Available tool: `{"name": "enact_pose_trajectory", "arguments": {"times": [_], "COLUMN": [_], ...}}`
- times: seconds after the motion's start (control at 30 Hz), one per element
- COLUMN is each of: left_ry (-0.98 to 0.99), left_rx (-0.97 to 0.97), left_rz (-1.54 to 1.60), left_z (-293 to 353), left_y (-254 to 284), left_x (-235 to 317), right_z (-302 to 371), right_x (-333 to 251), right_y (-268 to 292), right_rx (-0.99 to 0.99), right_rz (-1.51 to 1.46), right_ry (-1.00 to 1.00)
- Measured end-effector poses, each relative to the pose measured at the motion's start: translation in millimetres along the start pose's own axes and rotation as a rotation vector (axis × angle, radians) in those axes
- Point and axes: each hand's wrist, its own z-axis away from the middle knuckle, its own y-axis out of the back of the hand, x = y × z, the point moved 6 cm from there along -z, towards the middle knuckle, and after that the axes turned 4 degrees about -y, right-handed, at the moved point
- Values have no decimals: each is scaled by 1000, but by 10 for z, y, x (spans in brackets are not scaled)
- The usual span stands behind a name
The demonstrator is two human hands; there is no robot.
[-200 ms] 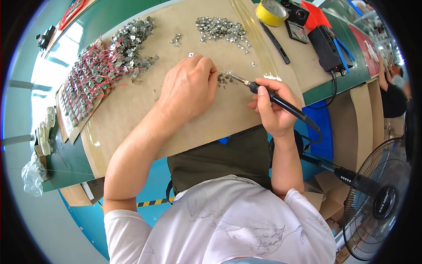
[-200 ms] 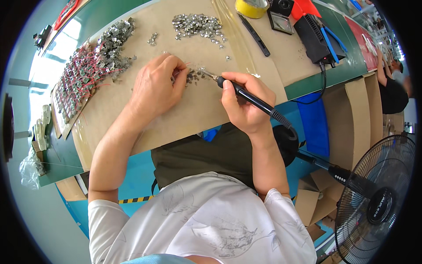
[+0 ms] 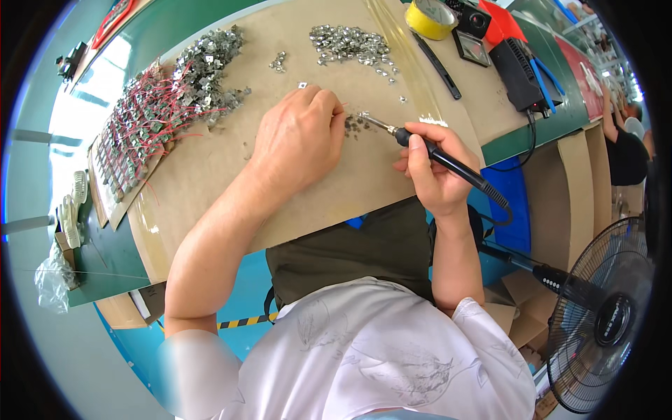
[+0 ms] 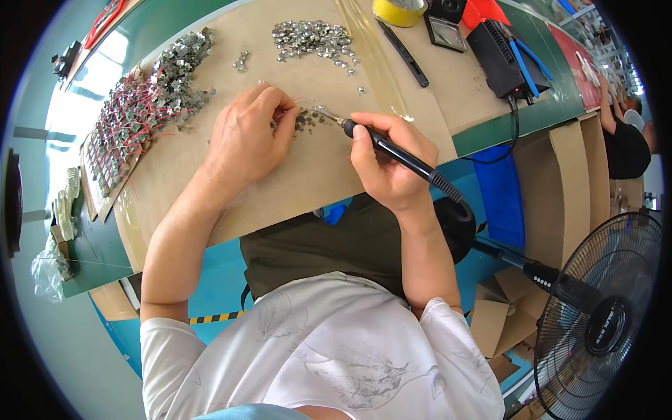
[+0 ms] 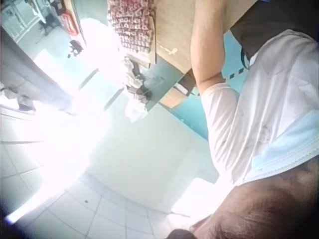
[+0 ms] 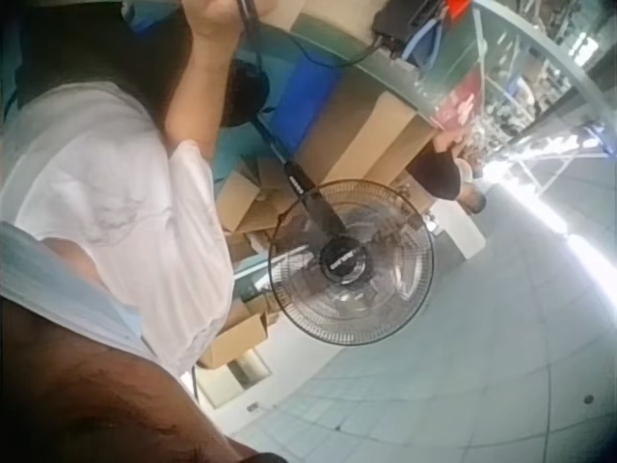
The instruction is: Soldering small electronic components onto circuit boards at a factory assembly line.
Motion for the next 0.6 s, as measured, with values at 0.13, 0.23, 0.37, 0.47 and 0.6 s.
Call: {"name": "enact_pose_trajectory", "arguments": {"times": [0.13, 0.23, 0.37, 0.47, 0.6], "left_ry": [-11, -2, -21, -20, -18], "left_rx": [-5, -19, -20, -21, -22], "left_rz": [-8, -7, -18, -22, -20], "left_z": [-2, -5, 4, 4, -5], "left_y": [-1, -15, -9, -13, -12], "left_x": [-8, -5, 2, -1, 13], "right_z": [-8, 4, 11, 8, 17], "right_x": [-28, -18, -34, -34, -17], "right_y": [-16, -5, 1, -8, 3], "right_rx": [2, -4, 0, -1, 0], "right_rz": [10, 5, 31, 5, 27], "right_ry": [52, -9, 25, 2, 24]}}
